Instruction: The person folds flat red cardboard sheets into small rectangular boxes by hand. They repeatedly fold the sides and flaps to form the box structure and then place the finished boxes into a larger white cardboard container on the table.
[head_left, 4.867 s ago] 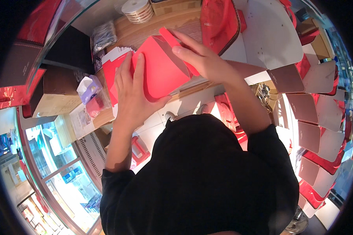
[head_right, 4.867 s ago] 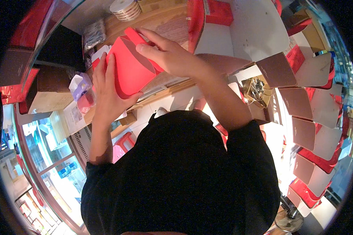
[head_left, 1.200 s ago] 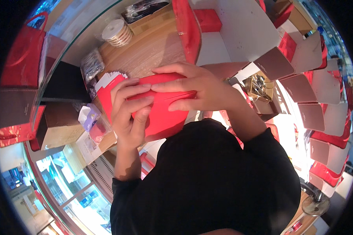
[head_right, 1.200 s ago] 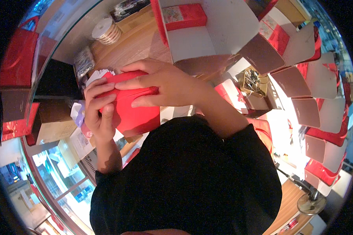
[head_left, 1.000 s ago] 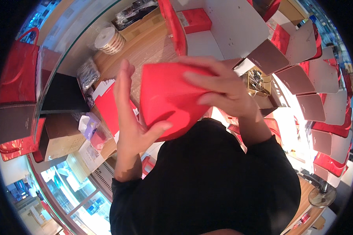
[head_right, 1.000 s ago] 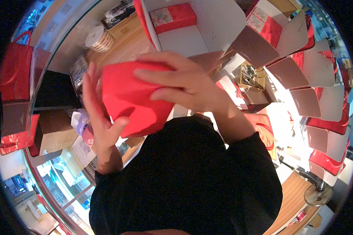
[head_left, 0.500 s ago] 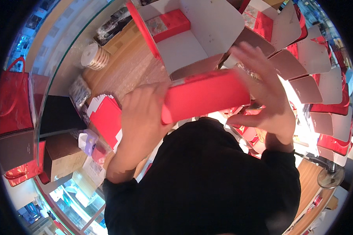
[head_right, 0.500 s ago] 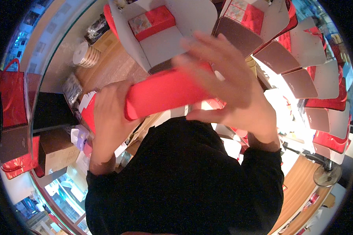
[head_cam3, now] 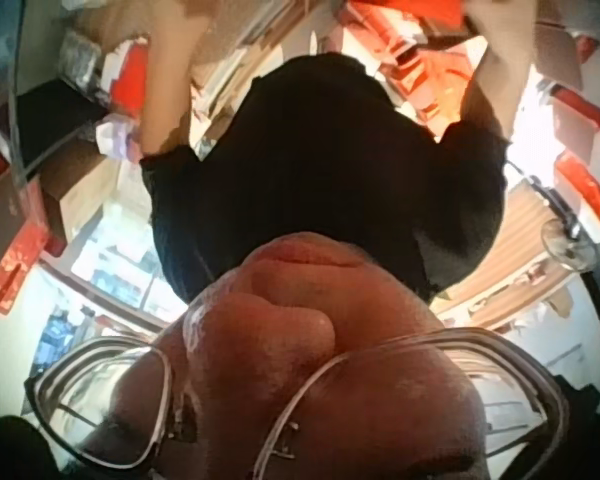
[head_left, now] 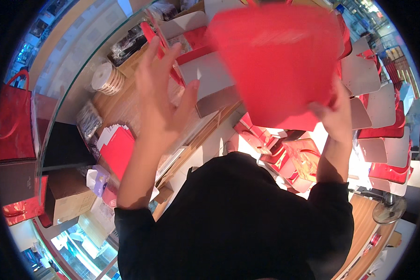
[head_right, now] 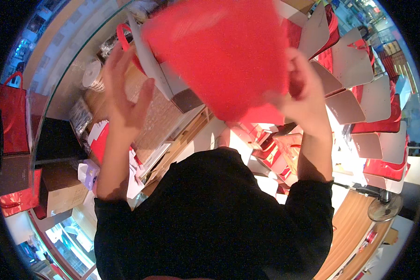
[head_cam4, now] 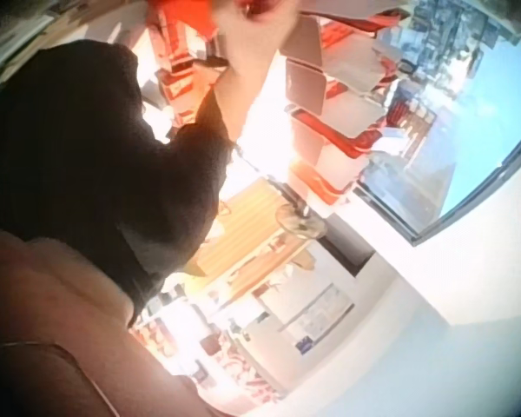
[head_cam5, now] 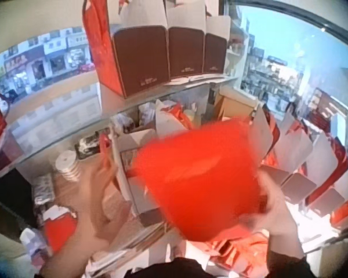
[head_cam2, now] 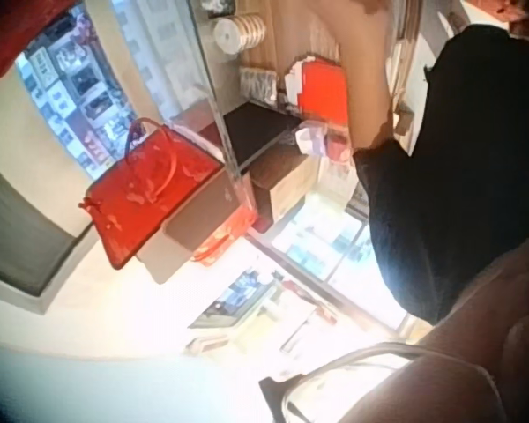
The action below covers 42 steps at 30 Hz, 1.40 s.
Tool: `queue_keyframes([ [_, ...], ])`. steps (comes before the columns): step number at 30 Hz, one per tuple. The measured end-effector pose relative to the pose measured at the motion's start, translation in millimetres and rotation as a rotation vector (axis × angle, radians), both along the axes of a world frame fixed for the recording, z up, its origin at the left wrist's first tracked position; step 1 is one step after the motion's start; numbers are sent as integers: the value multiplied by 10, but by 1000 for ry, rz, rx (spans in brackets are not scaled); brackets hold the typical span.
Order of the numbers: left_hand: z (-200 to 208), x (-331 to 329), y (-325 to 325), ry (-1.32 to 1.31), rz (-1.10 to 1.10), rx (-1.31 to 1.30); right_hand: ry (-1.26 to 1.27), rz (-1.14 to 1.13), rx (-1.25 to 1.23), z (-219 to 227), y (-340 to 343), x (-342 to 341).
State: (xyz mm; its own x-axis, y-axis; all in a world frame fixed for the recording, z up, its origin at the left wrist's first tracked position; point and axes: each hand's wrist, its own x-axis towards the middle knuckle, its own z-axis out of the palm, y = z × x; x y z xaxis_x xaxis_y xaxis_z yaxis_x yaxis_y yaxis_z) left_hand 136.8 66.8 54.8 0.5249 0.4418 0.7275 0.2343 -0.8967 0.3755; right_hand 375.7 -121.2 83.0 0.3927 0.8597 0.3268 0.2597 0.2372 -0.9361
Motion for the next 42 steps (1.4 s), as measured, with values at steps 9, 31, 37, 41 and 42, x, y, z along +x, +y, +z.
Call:
queue_keyframes([
  [9,-445,114,104,-56,61,-222,252,-25,390,-706,1344,-267],
  [31,-531,-3,103,-63,154,-267,-1652,-103,-349,-1260,2225,-154],
  [37,-501,30,97,-50,145,-260,-1613,56,-327,-1302,2252,-150],
  [41,-525,52,143,-24,158,-189,-1557,208,-38,-1339,2319,-60],
  [42,-524,55,143,-19,163,-181,-1559,229,-124,-1354,2303,-108],
])
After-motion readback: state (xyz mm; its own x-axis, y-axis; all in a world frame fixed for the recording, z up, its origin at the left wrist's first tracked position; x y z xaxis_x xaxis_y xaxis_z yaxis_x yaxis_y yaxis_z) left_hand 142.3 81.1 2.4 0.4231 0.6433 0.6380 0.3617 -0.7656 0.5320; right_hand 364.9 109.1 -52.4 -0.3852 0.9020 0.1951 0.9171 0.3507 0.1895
